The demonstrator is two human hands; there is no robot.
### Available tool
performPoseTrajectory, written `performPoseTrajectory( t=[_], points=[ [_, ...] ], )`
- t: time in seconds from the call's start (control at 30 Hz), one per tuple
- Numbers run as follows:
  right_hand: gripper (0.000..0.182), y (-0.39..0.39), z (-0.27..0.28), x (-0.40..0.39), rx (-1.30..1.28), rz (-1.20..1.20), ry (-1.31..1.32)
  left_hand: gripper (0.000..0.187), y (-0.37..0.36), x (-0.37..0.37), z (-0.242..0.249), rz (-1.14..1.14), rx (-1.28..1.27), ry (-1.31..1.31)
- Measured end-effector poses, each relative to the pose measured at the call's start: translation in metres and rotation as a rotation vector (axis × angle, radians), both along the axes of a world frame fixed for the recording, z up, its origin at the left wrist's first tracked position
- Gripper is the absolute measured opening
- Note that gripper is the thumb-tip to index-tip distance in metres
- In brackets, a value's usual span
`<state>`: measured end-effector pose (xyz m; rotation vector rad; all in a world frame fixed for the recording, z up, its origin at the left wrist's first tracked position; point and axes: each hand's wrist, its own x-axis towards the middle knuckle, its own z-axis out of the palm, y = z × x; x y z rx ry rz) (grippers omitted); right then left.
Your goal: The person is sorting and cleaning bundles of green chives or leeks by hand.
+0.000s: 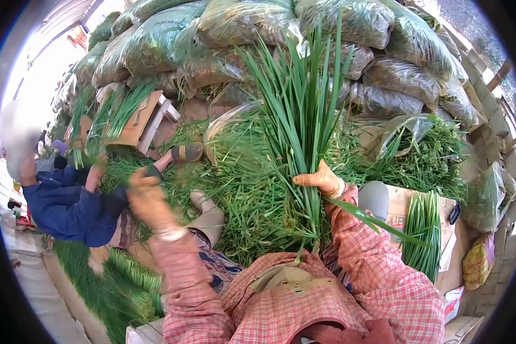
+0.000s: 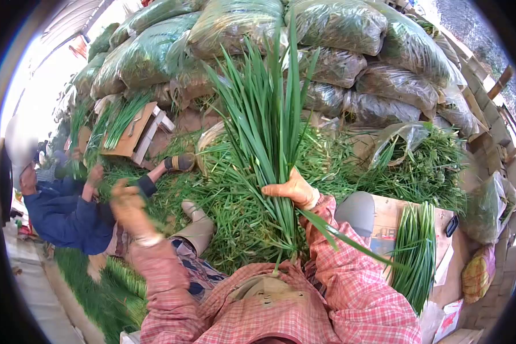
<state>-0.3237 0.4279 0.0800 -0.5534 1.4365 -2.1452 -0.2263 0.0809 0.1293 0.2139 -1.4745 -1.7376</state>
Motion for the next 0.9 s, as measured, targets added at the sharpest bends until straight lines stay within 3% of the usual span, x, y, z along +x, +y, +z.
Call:
performPoseTrajectory(
  t=[0.03, 0.13, 0.17, 0.2, 0.23, 0.3, 0.33, 0.4, 0.5, 0.53, 0.57, 0.63, 0.67, 0.7, 0.77, 0.83, 0.9],
  points=[
    [0.050, -0.008, 0.001, 0.001, 0.016, -0.007, -0.036, 0.038, 0.018, -0.013, -0.039, -0.335, 0.420, 0.154],
    [0.051, -0.039, 0.000, 0.015, 0.004, -0.008, -0.043, 0.042, 0.131, -0.016, -0.107, -0.162, -0.073, -0.263],
    [0.051, -0.048, -0.005, 0.022, 0.007, -0.013, -0.042, 0.048, 0.167, -0.018, -0.101, -0.128, 0.014, -0.147],
    [0.051, -0.053, -0.020, 0.025, 0.058, 0.044, 0.003, 0.062, 0.182, -0.017, -0.097, -0.425, 0.230, -0.040],
    [0.054, -0.061, -0.038, 0.030, 0.100, -0.016, 0.032, 0.063, 0.190, -0.012, -0.115, -0.477, 0.308, -0.057],
    [0.058, -0.066, -0.079, 0.034, 0.278, -0.043, 0.040, 0.065, 0.172, -0.006, -0.145, -0.662, 0.245, -0.397],
    [0.059, -0.067, -0.098, 0.037, 0.515, -0.061, 0.201, 0.066, 0.163, -0.005, -0.159, -0.738, 0.201, -0.498],
    [0.060, -0.070, -0.115, 0.052, 0.977, -0.088, 0.531, 0.064, 0.156, -0.005, -0.173, -0.814, 0.109, -0.444],
    [0.072, -0.080, -0.099, 0.076, 1.071, -0.097, 0.703, 0.054, 0.153, 0.004, -0.163, -0.743, 0.339, -0.537],
    [0.085, -0.085, -0.077, 0.068, 1.306, 0.284, 0.554, 0.052, 0.151, 0.008, -0.168, -0.748, 0.418, -0.506],
    [0.076, -0.090, -0.059, 0.074, 1.524, 0.286, 0.612, 0.049, 0.147, 0.009, -0.176, -0.752, 0.494, -0.467],
    [0.068, -0.074, -0.034, 0.074, 1.511, 0.306, 0.849, 0.045, 0.139, 0.009, -0.186, -0.763, 0.635, -0.380],
    [0.068, -0.060, -0.011, 0.060, 1.326, 0.340, 0.669, 0.045, 0.143, 0.012, -0.171, -0.676, 0.656, -0.391],
    [0.067, -0.046, 0.006, 0.039, 1.138, 0.369, 0.494, 0.046, 0.140, 0.012, -0.167, -0.728, 0.630, -0.372],
    [0.083, -0.022, 0.014, 0.004, 1.114, -0.083, 0.554, 0.047, 0.136, 0.016, -0.163, -0.822, 0.581, -0.333],
    [0.096, -0.021, 0.022, -0.017, 0.824, -0.188, 0.554, 0.049, 0.136, 0.015, -0.156, -0.865, 0.460, -0.343],
    [0.107, -0.043, 0.022, -0.021, 0.560, 0.055, 0.484, 0.048, 0.143, 0.011, -0.146, -0.939, 0.386, -0.324]
  ],
)
